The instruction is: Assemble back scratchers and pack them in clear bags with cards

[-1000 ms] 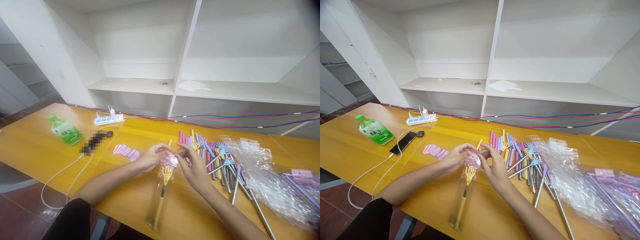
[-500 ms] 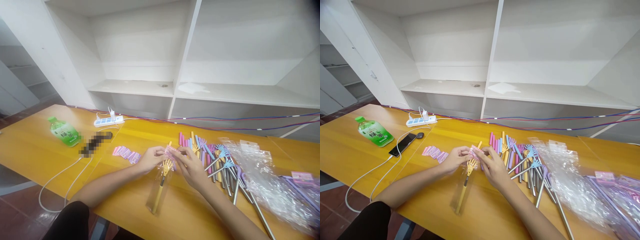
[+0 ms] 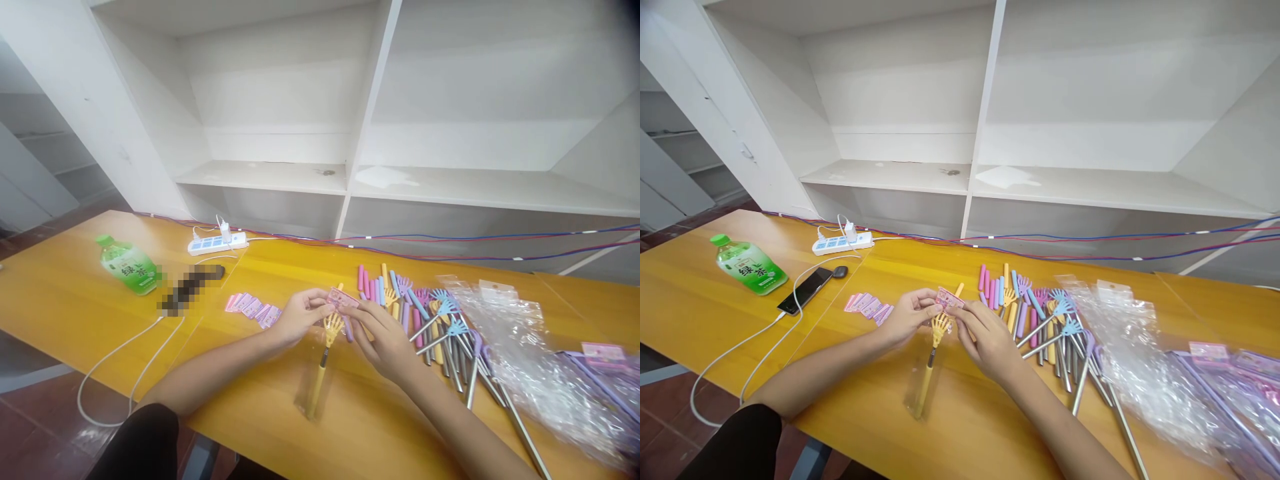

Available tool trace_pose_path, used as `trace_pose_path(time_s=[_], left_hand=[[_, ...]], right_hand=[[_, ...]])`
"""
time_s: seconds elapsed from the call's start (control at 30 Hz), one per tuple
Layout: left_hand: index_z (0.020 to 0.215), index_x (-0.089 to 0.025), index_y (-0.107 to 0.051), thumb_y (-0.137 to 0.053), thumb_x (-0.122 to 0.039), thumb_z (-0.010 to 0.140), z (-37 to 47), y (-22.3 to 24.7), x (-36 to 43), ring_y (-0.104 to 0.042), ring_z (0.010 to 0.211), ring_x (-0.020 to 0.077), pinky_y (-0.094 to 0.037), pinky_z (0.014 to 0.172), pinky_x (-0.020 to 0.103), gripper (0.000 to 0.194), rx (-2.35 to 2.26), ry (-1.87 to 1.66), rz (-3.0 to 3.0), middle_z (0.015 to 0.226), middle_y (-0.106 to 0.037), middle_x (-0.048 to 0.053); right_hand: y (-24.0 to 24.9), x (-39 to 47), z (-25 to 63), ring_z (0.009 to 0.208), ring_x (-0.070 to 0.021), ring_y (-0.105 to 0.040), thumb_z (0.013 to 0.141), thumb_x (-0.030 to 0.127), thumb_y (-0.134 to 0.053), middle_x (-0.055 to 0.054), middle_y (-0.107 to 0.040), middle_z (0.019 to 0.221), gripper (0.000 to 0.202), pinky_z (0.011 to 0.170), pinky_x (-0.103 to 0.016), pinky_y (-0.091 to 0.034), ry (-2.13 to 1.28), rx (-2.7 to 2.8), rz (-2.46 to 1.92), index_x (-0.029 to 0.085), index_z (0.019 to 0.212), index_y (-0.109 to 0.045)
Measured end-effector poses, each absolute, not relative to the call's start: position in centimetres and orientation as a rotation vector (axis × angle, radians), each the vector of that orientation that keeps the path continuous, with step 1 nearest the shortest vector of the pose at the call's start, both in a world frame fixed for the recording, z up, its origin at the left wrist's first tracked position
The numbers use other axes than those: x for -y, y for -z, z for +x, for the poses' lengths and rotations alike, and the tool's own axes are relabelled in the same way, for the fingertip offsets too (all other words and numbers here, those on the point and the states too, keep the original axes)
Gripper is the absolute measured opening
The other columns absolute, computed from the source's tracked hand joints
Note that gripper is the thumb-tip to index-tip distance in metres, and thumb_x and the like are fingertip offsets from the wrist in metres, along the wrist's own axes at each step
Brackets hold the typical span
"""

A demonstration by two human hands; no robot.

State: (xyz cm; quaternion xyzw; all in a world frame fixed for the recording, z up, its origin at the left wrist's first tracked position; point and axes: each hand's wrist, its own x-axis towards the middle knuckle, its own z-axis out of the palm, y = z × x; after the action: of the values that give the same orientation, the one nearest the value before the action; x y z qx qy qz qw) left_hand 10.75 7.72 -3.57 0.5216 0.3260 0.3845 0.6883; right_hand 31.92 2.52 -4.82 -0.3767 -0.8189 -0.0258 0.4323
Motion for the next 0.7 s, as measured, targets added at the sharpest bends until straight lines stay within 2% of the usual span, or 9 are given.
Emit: trace_pose_path(time_s=[0.17, 0.37, 0.53, 0.7], left_hand=[[0.111, -0.014, -0.069, -0.086, -0.05, 0.077, 10.6, 3.7, -7.8, -0.071, 0.087, 0.0175, -0.053, 0.078, 0.026, 0.052, -0.706, -0.861, 1.174, 0.107, -0.077, 0.011], [0.117, -0.016, -0.069, -0.083, -0.049, 0.081, 10.8, 4.0, -7.6, -0.072, 0.108, 0.0228, -0.054, 0.094, 0.031, 0.05, -0.696, -0.844, 1.329, 0.122, -0.074, 0.013], [0.089, -0.016, -0.063, -0.084, -0.056, 0.077, 10.9, 5.3, -7.8, -0.072, 0.09, 0.0197, -0.054, 0.082, 0.029, 0.047, -0.788, -0.881, 1.327, 0.095, -0.075, 0.008], [0.089, -0.016, -0.066, -0.084, -0.06, 0.075, 10.7, 5.8, -8.0, -0.071, 0.084, 0.0192, -0.051, 0.073, 0.025, 0.05, -0.868, -0.841, 1.334, 0.085, -0.074, 0.004]], right_hand=[[5.1, -2.7, 32.2, 0.109, -0.023, -0.069, 0.097, 0.008, -0.051, -0.011, -0.071, 0.114, 0.037, 0.093, -0.041, -0.058, 0.051, 1.968, -0.92, 0.024, 0.128, -0.064], [5.1, -2.7, 31.6, 0.102, -0.0221, -0.071, 0.096, 0.009, -0.053, -0.01, -0.072, 0.107, 0.031, 0.088, -0.04, -0.06, 0.034, 1.902, -0.918, 0.023, 0.118, -0.068], [5.6, -2.5, 31.1, 0.1, -0.0211, -0.07, 0.096, 0.007, -0.053, -0.008, -0.072, 0.105, 0.03, 0.086, -0.038, -0.059, -0.014, 1.939, -0.888, 0.023, 0.116, -0.067], [6.1, -2.7, 31.1, 0.094, -0.0194, -0.068, 0.096, 0.008, -0.054, -0.007, -0.07, 0.1, 0.023, 0.083, -0.036, -0.057, -0.057, 1.9, -0.942, 0.023, 0.109, -0.066]])
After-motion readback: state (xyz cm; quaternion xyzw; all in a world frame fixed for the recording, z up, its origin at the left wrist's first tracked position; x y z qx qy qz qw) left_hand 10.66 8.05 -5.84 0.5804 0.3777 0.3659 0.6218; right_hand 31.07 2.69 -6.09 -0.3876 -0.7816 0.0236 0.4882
